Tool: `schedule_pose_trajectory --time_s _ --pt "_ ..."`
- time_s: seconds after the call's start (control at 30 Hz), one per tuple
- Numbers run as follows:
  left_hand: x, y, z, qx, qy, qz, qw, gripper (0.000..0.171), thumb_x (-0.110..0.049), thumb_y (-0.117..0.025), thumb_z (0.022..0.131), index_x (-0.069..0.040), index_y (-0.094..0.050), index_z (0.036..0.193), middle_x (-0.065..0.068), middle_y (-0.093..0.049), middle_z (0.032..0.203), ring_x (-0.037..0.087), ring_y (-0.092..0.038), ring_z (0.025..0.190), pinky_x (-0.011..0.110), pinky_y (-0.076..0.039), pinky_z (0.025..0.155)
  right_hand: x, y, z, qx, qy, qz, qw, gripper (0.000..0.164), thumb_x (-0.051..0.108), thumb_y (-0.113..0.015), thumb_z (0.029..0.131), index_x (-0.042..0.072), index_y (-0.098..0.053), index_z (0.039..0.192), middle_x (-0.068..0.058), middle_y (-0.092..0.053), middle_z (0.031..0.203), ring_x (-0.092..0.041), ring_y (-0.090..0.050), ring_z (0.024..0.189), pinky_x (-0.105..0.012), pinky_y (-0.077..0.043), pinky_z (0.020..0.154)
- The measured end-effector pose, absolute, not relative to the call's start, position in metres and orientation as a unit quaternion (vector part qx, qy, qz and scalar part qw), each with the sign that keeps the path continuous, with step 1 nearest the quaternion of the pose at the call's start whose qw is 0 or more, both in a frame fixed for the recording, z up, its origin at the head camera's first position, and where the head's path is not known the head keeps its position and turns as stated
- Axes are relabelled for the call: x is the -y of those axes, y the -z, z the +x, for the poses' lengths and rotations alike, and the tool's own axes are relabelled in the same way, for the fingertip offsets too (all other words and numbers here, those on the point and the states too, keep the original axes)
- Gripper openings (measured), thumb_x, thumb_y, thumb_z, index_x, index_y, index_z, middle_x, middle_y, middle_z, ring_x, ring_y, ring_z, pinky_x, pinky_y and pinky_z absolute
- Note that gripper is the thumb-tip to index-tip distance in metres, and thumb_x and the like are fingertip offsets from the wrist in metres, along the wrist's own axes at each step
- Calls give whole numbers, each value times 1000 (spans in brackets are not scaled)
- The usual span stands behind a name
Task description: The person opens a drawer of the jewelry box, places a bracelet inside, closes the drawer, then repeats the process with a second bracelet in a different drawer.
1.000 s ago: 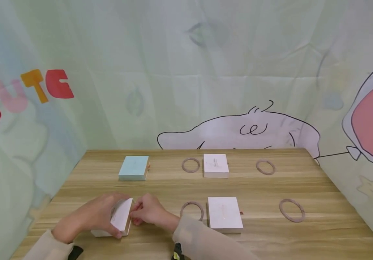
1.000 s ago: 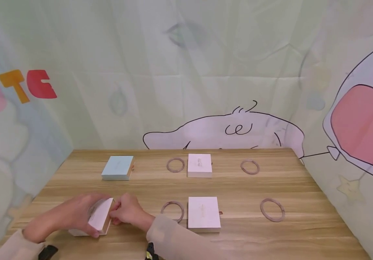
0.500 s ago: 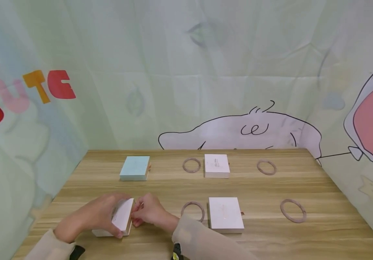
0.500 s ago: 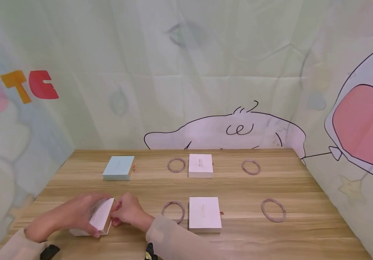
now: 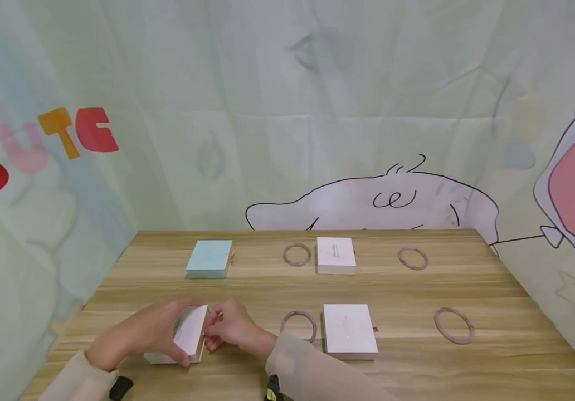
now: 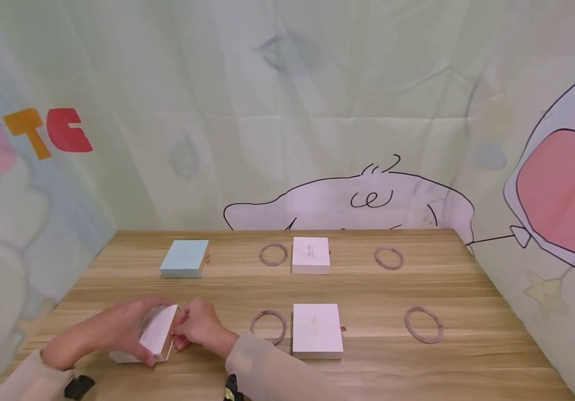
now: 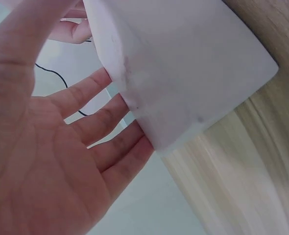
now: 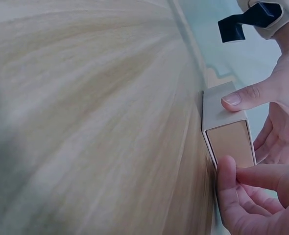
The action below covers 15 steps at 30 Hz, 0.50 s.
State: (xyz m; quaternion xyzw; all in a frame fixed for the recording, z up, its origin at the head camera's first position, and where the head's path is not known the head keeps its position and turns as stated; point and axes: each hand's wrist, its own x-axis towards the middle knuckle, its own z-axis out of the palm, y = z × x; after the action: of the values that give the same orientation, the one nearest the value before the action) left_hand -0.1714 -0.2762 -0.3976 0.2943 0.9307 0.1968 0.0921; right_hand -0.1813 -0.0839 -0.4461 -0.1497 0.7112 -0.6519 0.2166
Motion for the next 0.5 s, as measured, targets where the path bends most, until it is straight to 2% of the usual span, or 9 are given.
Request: schedule_pose_trajectory --time_s 0.13,0.5 --pt "278 399 -173 -928 -200 301 89 103 -53 -94 54 5 -54 130 10 -60 123 21 -54 99 38 -48 81 83 445 -181 -710 650 -161 217 16 -21 -63 84 -11 -60 71 -27 -65 64 -13 -57 46 -27 -53 46" --pt "281 402 -174 -925 -207 307 89 103 -53 -94 55 4 -54 131 8 -60 122 20 -53 100 37 -47 82 84 448 -184 -716 641 -169 221 16 -20 -63 84 -13 -62 71 -24 -65 62 -12 -56 44 -28 -53 46"
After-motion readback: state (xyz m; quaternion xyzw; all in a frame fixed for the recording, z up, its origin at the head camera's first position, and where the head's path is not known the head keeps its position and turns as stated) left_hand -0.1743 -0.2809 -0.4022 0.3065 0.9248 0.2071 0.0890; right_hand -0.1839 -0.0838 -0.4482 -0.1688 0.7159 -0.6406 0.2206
